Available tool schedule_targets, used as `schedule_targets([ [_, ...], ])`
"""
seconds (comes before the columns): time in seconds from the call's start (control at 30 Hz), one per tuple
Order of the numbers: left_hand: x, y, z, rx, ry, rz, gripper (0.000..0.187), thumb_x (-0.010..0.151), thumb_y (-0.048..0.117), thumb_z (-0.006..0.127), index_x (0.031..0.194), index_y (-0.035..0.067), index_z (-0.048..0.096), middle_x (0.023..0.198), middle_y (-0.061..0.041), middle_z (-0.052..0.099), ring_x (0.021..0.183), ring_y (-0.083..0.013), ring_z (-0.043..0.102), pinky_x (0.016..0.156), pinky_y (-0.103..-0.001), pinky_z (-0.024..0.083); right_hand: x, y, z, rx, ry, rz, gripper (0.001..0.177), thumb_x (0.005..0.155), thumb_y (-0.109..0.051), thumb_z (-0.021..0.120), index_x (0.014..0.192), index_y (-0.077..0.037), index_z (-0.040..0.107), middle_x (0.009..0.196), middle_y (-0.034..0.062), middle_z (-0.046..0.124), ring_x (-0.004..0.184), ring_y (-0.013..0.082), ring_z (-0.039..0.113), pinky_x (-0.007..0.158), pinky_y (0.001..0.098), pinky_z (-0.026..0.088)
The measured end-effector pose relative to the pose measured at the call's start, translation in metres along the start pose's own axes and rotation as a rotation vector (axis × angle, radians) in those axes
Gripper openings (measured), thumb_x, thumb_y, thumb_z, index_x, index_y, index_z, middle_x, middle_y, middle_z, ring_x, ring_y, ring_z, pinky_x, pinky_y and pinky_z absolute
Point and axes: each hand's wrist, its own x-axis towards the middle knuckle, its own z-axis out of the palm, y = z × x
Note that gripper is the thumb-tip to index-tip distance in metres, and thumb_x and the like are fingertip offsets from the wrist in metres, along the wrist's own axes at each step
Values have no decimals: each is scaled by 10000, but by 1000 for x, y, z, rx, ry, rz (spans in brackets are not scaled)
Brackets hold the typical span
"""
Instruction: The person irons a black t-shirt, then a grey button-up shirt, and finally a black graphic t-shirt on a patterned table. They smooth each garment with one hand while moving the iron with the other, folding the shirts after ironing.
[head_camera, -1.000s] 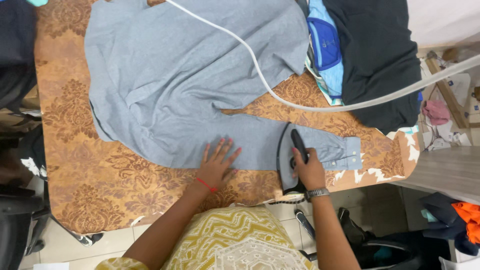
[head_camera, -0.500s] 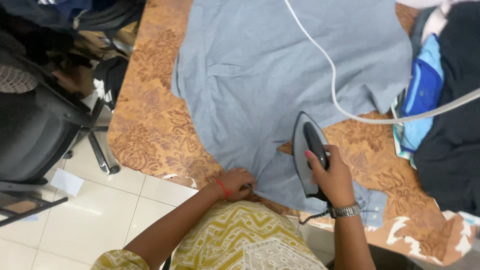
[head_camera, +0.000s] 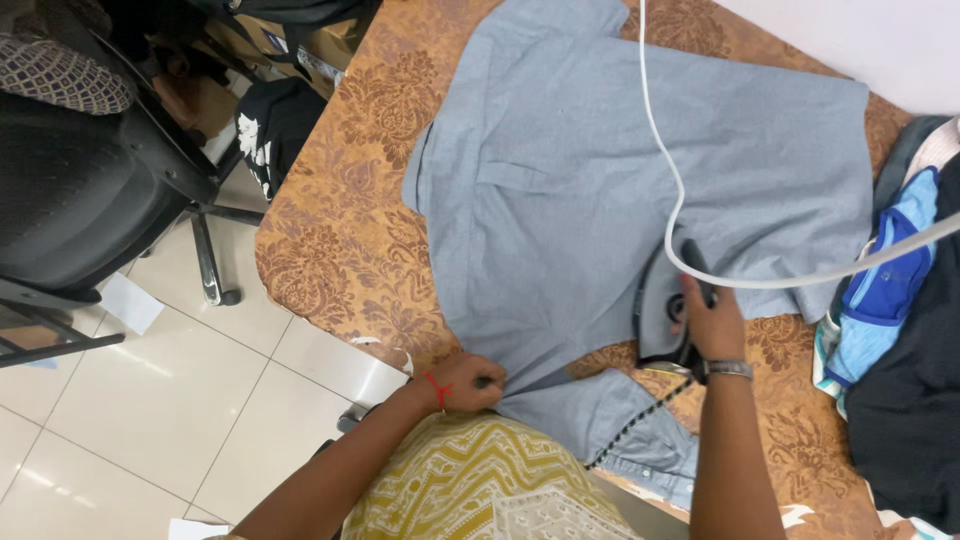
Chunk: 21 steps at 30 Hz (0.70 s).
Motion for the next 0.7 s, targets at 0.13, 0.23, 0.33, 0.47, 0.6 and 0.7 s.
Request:
schedule_targets([
  [0.13, 9, -11, 11, 111, -252, -116, 206, 913, 266, 621, 994, 105, 721, 956, -108, 734, 893, -268, 692, 808, -377, 531, 49, 78, -74, 105, 169, 121, 639, 1072, -468, 664, 1133, 161, 567, 730, 167, 653, 588, 273, 676, 512, 376, 522],
  [0.23, 19, -8, 7, 65, -312, -20, 229, 930, 285, 648, 1057, 113, 729, 1034, -78, 751, 955, -228, 706, 840, -355, 545, 40, 81, -103, -1, 219, 189, 586, 1047, -434, 680, 1106, 133, 544, 722, 162, 671, 610, 273, 694, 507, 371, 527],
  [0.33, 38, -5, -47, -57, 250, -23, 224, 946, 240, 645, 1102, 91, 705, 1066, -88, 746, 967, -226, 723, 833, -351, 578, 14, 29, -98, 40, 116, 8, 468, 996, -356, 687, 1114, 84, 579, 731, 126, 675, 611, 228, 685, 511, 349, 515],
  [0.47, 75, -10, -120, 413, 961, 264, 329, 1008, 147, 567, 1327, 90, 624, 1417, -172, 604, 1306, -367, 567, 1097, -444, 468, -35, -63, -22, 212, -71, -156, 392, 995, -293, 686, 1148, 55, 593, 785, 82, 659, 610, 124, 604, 532, 307, 510],
  [0.6, 107, -21, -116, 688, 956, -72, 569, 1059, 327, 457, 1578, 106, 384, 1623, -108, 399, 1521, -293, 332, 1232, -510, 229, -76, -155, 87, -68, -345, -272, 516, 901, -419, 690, 1268, -76, 572, 779, 95, 748, 577, 189, 725, 569, 350, 569],
  [0.7, 108, -35, -114, 671, 1040, -268, 702, 1040, 434, 408, 1634, 104, 231, 1709, -81, 241, 1573, -254, 189, 1242, -517, 121, -87, -174, 126, -127, -378, -265, 521, 907, -454, 684, 1261, -84, 586, 781, 110, 755, 584, 213, 737, 607, 355, 576],
])
